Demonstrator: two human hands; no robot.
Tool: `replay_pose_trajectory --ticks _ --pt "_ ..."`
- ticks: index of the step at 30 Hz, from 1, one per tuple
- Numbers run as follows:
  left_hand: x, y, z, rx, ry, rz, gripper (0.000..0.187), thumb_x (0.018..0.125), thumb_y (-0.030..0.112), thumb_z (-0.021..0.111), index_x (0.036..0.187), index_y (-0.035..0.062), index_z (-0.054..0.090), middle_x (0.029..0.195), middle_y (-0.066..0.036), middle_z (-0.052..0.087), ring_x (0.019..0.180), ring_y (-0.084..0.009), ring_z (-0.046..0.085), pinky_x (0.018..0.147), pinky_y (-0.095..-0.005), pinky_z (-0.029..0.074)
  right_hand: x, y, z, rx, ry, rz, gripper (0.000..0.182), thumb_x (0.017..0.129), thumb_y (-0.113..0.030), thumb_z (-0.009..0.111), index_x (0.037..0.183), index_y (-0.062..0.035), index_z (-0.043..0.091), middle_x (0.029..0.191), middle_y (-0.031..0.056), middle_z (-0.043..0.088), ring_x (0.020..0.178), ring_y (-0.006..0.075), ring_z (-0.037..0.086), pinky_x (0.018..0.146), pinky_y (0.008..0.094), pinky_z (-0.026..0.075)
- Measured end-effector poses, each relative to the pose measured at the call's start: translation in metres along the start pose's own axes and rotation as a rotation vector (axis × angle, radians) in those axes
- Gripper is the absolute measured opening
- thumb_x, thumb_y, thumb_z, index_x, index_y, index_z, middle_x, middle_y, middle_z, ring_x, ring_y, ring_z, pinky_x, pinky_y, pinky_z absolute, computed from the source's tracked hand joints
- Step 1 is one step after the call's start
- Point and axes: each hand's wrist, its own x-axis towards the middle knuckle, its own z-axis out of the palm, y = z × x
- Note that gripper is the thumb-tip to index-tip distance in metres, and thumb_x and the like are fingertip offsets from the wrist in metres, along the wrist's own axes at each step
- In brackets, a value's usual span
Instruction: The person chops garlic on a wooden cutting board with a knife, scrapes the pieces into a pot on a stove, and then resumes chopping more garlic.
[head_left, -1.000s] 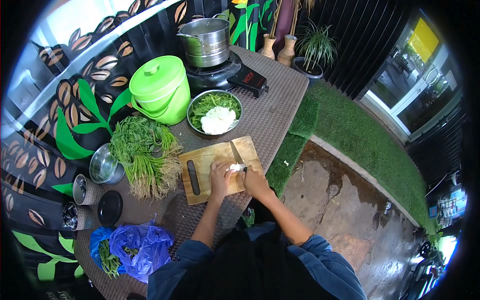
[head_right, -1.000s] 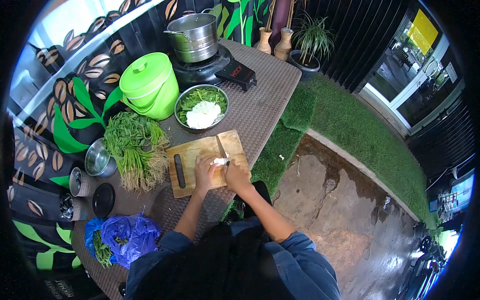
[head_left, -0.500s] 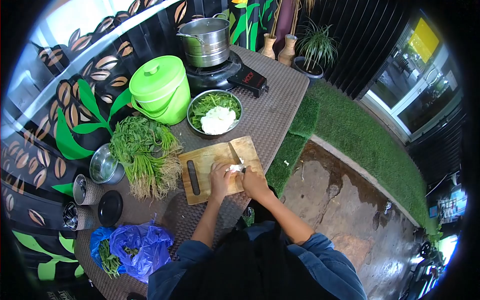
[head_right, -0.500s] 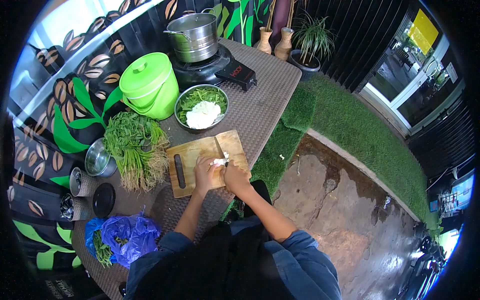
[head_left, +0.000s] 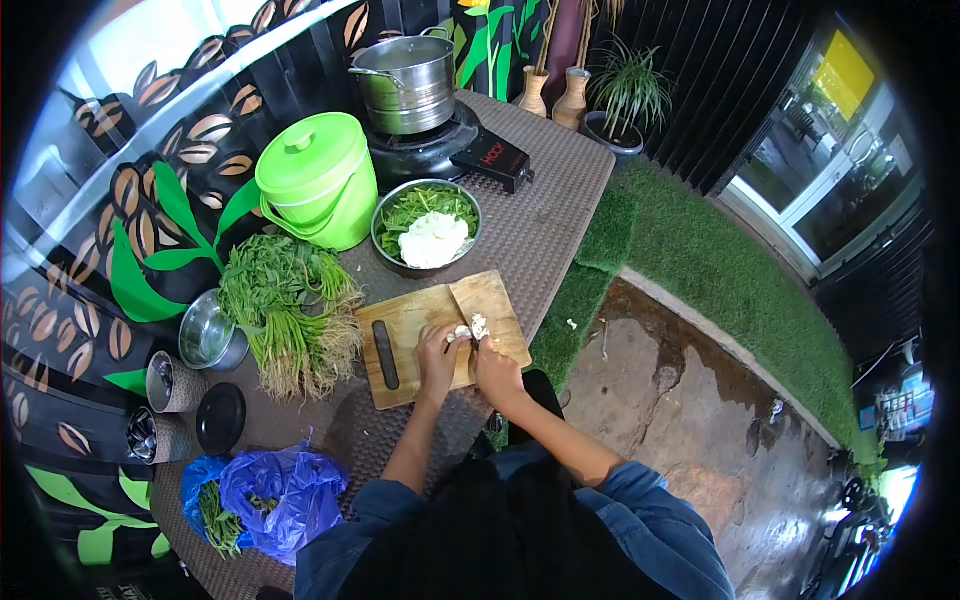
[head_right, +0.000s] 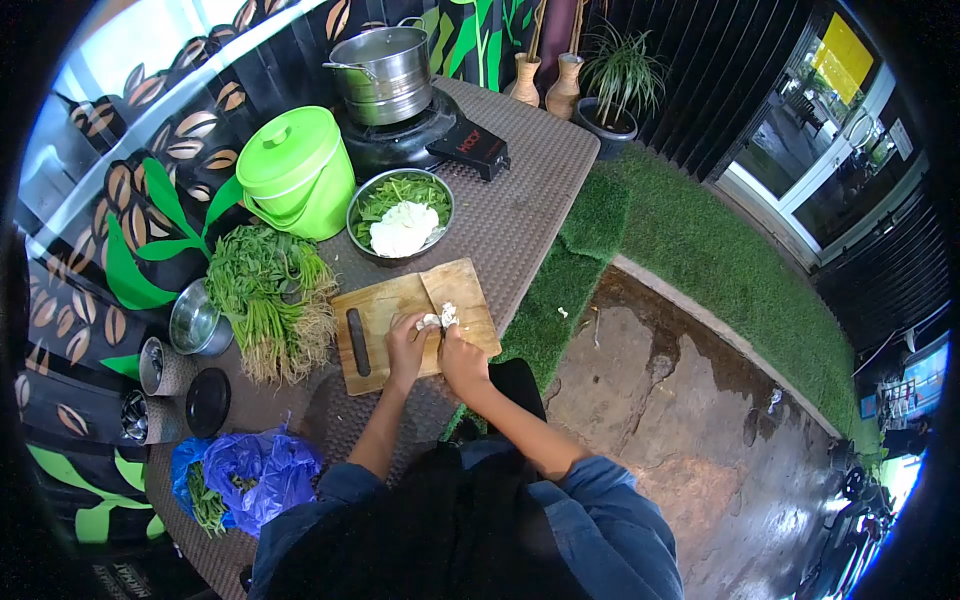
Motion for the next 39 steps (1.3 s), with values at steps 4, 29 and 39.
replay_pose_trajectory --ticks 4,29,39 --pt "-0.001 0.003 -0.001 -0.118 0.126 -0.180 0.021 0.072 -0.001 0.070 0.091 0.0021 0.063 0.089 -0.011 0.062 0.084 -0.0295 0.057 0.068 -0.0355 0.048 0.015 0.012 -0.030 0.088 -0.151 -0.004 0.029 0.092 -0.026 0.046 0.101 0.0021 0.047 0.077 0.0247 0.065 0.076 0.0376 0.067 0.067 0.0481 0.054" --pt "-0.004 -0.006 -0.002 0.017 -0.020 0.023 0.014 0.074 0.006 0.073 0.087 0.0019 0.071 0.085 -0.010 0.064 0.084 -0.0260 0.061 0.074 -0.0345 0.049 0.018 0.012 -0.044 0.079 -0.160 -0.089 0.034 0.094 -0.029 0.047 0.100 0.0039 0.045 0.075 0.0235 0.065 0.073 0.0389 0.066 0.065 0.0477 0.053" --pt "-0.002 0.000 -0.002 0.022 -0.003 0.000 0.012 0.074 0.008 0.074 0.085 0.0043 0.070 0.083 -0.009 0.062 0.084 -0.0280 0.059 0.073 -0.0365 0.048 0.002 0.013 -0.003 -0.051 0.094 -0.136 0.029 0.092 -0.028 0.051 0.096 0.0000 0.045 0.058 0.0158 0.061 0.054 0.0316 0.065 0.046 0.0402 0.053"
